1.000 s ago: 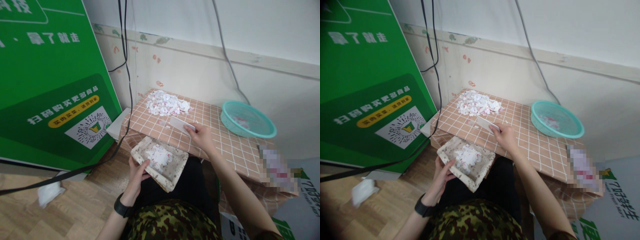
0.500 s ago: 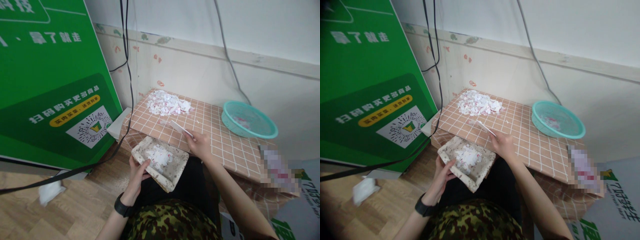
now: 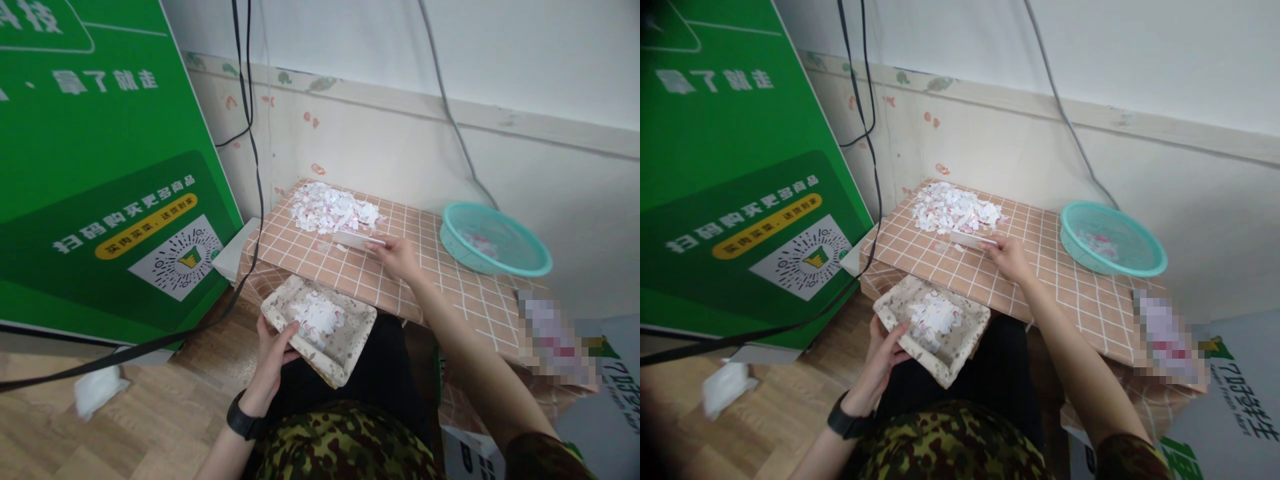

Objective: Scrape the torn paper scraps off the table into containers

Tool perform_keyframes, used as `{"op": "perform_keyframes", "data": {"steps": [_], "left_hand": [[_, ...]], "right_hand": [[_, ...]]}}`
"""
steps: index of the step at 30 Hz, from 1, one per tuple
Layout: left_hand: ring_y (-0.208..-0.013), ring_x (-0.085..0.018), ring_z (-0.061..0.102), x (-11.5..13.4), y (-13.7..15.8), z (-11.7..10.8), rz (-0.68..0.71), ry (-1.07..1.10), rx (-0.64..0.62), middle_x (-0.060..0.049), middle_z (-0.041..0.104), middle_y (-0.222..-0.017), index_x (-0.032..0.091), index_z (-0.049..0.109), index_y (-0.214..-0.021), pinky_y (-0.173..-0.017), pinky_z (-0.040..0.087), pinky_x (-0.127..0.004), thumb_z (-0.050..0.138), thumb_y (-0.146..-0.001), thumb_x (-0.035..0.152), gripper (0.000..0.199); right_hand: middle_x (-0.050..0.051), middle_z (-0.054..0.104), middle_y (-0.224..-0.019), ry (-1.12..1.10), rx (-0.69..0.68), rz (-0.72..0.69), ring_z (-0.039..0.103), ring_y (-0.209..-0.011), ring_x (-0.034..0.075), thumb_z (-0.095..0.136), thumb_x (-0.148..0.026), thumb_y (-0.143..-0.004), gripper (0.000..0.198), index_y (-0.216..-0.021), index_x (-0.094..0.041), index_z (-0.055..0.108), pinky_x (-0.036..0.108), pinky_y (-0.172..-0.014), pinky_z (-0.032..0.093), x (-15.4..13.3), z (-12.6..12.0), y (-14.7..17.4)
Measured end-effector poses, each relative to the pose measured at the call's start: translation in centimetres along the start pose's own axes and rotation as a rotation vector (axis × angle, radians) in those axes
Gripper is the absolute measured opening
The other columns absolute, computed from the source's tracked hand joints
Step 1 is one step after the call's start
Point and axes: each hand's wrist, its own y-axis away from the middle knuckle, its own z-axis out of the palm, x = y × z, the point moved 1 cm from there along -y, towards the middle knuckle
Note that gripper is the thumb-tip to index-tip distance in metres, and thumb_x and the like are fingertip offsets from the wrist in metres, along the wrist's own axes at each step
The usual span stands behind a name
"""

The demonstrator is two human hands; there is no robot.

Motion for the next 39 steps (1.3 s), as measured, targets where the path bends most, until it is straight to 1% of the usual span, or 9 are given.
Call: {"op": "perform_keyframes", "data": {"steps": [6,14,17,22,27,31,36,37,39], "left_hand": [[-0.082,-0.026,0.073,-0.5,-0.3,-0.2,-0.004,0.019,-0.034,-0.016,0.057,-0.134,0.035,0.022,-0.147,-0.066,0.062,-0.045,0.078,-0.077,0.039,0.09],[-0.085,-0.028,0.073,-0.5,-0.1,0.1,0.012,0.041,-0.032,-0.017,0.054,-0.137,0.035,0.023,-0.147,-0.068,0.062,-0.05,0.077,-0.078,0.039,0.088],[-0.084,-0.027,0.074,-0.5,0.1,0.3,0.024,0.04,-0.002,-0.016,0.056,-0.134,0.035,0.024,-0.146,-0.067,0.062,-0.049,0.077,-0.078,0.039,0.086],[-0.083,-0.027,0.074,-0.9,0.0,0.6,0.027,0.057,0.024,-0.015,0.058,-0.13,0.035,0.024,-0.145,-0.066,0.062,-0.047,0.078,-0.077,0.039,0.086],[-0.08,-0.025,0.074,-1.0,-0.1,0.7,0.018,0.066,0.038,-0.015,0.059,-0.129,0.036,0.024,-0.145,-0.066,0.062,-0.046,0.078,-0.077,0.038,0.088],[-0.079,-0.024,0.074,-0.8,0.0,0.8,0.009,0.067,0.03,-0.013,0.061,-0.125,0.036,0.023,-0.145,-0.067,0.062,-0.045,0.079,-0.076,0.037,0.088],[-0.074,-0.023,0.074,-0.6,0.1,0.9,0.011,0.053,0.065,-0.013,0.06,-0.126,0.035,0.025,-0.144,-0.065,0.062,-0.046,0.078,-0.077,0.036,0.085],[-0.074,-0.023,0.074,-0.6,0.2,1.0,0.008,0.051,0.063,-0.014,0.06,-0.127,0.036,0.026,-0.144,-0.065,0.062,-0.046,0.078,-0.077,0.036,0.085],[-0.076,-0.023,0.074,-0.5,0.2,1.0,0.003,0.05,0.06,-0.014,0.059,-0.13,0.037,0.026,-0.144,-0.065,0.062,-0.046,0.077,-0.077,0.036,0.085]], "right_hand": [[0.006,0.075,-0.078,-0.048,-0.026,0.066,0.063,-0.064,0.019,0.07,-0.058,-0.077,0.043,-0.088,-0.017,0.079,0.03,-0.057,0.045,0.8,-2.6,1.1],[0.006,0.075,-0.076,-0.034,-0.184,0.062,0.066,-0.066,0.021,0.071,-0.056,-0.078,0.038,-0.081,-0.019,0.079,0.031,-0.06,0.05,0.7,-5.2,3.0],[0.005,0.075,-0.076,-0.03,-0.111,0.069,0.066,-0.065,0.02,0.07,-0.055,-0.079,0.037,-0.083,-0.02,0.079,0.031,-0.058,0.05,0.3,-4.6,3.5],[0.004,0.076,-0.079,-0.012,0.013,0.079,0.068,-0.067,0.022,0.065,-0.05,-0.085,0.032,-0.086,-0.021,0.079,0.031,-0.057,0.051,-1.0,-2.3,5.7],[0.004,0.078,-0.095,-0.026,-0.021,-0.005,0.074,-0.083,0.024,0.065,-0.039,-0.088,0.022,-0.097,-0.025,0.079,0.033,-0.072,0.058,-3.0,-0.6,8.6],[0.002,0.077,-0.104,-0.049,-0.08,-0.047,0.074,-0.092,0.023,0.062,-0.035,-0.091,0.021,-0.104,-0.028,0.078,0.034,-0.082,0.058,-4.4,0.2,10.4],[0.002,0.078,-0.101,-0.098,-0.153,-0.038,0.074,-0.088,0.022,0.063,-0.036,-0.091,0.02,-0.102,-0.029,0.078,0.031,-0.077,0.058,-5.1,0.5,11.4],[0.002,0.078,-0.098,-0.09,-0.115,-0.026,0.074,-0.085,0.022,0.063,-0.037,-0.09,0.02,-0.1,-0.028,0.078,0.031,-0.074,0.057,-4.9,0.1,11.3],[0.003,0.078,-0.089,-0.038,0.065,0.019,0.073,-0.077,0.022,0.066,-0.041,-0.087,0.023,-0.096,-0.025,0.079,0.031,-0.068,0.055,-3.9,-1.2,10.6]]}}
